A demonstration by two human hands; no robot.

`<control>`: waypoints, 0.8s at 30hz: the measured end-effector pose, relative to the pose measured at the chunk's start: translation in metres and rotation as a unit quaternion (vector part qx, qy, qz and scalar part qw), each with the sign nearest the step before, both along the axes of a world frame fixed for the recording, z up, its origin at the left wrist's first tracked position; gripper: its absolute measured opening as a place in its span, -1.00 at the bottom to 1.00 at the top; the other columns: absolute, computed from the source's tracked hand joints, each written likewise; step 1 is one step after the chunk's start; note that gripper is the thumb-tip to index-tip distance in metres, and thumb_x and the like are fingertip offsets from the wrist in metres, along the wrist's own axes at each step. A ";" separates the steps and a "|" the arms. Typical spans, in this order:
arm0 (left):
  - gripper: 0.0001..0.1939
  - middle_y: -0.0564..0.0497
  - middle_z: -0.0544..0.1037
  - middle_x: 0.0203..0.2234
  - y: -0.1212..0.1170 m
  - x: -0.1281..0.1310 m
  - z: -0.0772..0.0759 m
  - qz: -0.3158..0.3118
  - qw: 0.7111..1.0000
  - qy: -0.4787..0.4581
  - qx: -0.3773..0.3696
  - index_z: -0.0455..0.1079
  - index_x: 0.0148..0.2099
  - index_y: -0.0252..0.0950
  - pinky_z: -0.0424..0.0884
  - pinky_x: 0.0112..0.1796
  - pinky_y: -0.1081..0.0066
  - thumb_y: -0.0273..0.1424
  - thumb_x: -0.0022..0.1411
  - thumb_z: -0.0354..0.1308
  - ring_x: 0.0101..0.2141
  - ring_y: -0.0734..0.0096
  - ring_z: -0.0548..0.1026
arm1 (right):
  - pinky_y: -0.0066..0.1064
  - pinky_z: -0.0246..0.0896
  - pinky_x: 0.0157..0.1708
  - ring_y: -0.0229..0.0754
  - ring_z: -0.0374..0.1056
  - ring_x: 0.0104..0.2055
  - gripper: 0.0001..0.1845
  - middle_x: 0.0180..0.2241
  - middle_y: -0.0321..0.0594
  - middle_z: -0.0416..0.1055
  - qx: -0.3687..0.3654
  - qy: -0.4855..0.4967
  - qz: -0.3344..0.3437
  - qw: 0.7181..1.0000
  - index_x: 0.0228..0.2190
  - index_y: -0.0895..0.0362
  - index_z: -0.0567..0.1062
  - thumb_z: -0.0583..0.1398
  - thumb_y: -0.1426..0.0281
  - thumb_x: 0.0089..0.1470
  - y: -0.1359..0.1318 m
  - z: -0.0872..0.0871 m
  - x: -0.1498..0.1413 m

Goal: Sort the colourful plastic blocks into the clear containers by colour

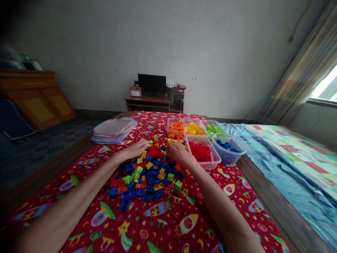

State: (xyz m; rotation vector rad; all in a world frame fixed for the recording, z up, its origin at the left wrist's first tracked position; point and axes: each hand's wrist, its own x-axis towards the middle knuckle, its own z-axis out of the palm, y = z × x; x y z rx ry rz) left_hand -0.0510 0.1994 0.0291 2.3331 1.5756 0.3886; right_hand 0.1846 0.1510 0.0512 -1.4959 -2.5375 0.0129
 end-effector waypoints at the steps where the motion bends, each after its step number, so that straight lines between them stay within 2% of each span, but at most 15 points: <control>1: -0.42 -0.19 0.34 0.17 -0.001 0.003 0.000 -0.010 1.000 -0.008 -0.001 0.26 0.21 -0.39 0.16 0.16 0.29 -0.17 0.31 -0.21 0.17 0.22 0.29 | -0.29 0.18 0.03 -0.07 0.34 0.00 -0.57 -0.05 0.06 0.45 -0.014 -0.010 0.015 1.000 0.01 0.28 0.42 0.07 0.58 0.09 -0.002 0.000 -0.003; 5: -0.42 -0.18 0.43 0.10 0.000 0.010 0.000 -0.047 0.998 -0.036 0.017 0.33 0.16 -0.36 0.24 0.11 0.26 -0.12 0.22 -0.03 0.09 0.15 0.38 | -0.35 0.22 -0.03 -0.09 0.35 0.01 -0.48 -0.02 0.02 0.44 -0.046 0.022 0.043 0.998 0.10 0.24 0.36 0.09 0.57 0.07 -0.006 0.008 -0.012; 9: -0.48 -0.12 0.53 -0.01 0.001 0.012 0.002 -0.093 0.993 -0.076 0.022 0.42 0.08 -0.31 0.34 0.02 0.28 -0.15 0.13 0.09 -0.02 0.15 0.48 | -0.39 0.25 -0.14 -0.09 0.41 -0.08 -0.52 -0.11 -0.01 0.49 -0.073 0.039 0.048 0.995 0.04 0.21 0.42 0.12 0.56 0.04 -0.007 0.013 -0.014; 15: -0.59 -0.08 0.58 -0.09 -0.006 0.014 0.009 -0.109 0.986 -0.117 0.038 0.49 -0.04 -0.28 0.37 -0.02 0.29 -0.21 0.13 0.07 -0.09 0.19 0.52 | -0.44 0.22 -0.28 -0.14 0.43 -0.22 -0.51 -0.22 -0.06 0.53 -0.070 0.051 0.034 0.996 0.03 0.20 0.44 0.17 0.50 0.00 -0.005 0.007 -0.010; 19: -0.61 -0.07 0.59 -0.10 -0.009 0.014 0.014 -0.098 0.985 -0.135 0.038 0.49 -0.05 -0.29 0.38 -0.02 0.29 -0.22 0.16 0.05 -0.08 0.23 0.52 | -0.47 0.19 -0.33 -0.21 0.41 -0.34 -0.56 -0.35 -0.15 0.54 -0.050 0.118 0.004 0.992 -0.05 0.17 0.52 0.14 0.53 -0.01 -0.004 0.013 -0.003; 24: -0.65 -0.07 0.61 -0.14 -0.012 0.017 0.017 -0.075 0.990 -0.105 0.055 0.51 -0.08 -0.30 0.40 -0.05 0.29 -0.37 0.14 0.02 -0.13 0.21 0.54 | -0.46 0.21 -0.30 -0.23 0.41 -0.33 -0.60 -0.33 -0.11 0.55 0.003 0.212 -0.019 0.977 -0.13 0.21 0.56 0.11 0.57 -0.01 0.001 0.016 0.005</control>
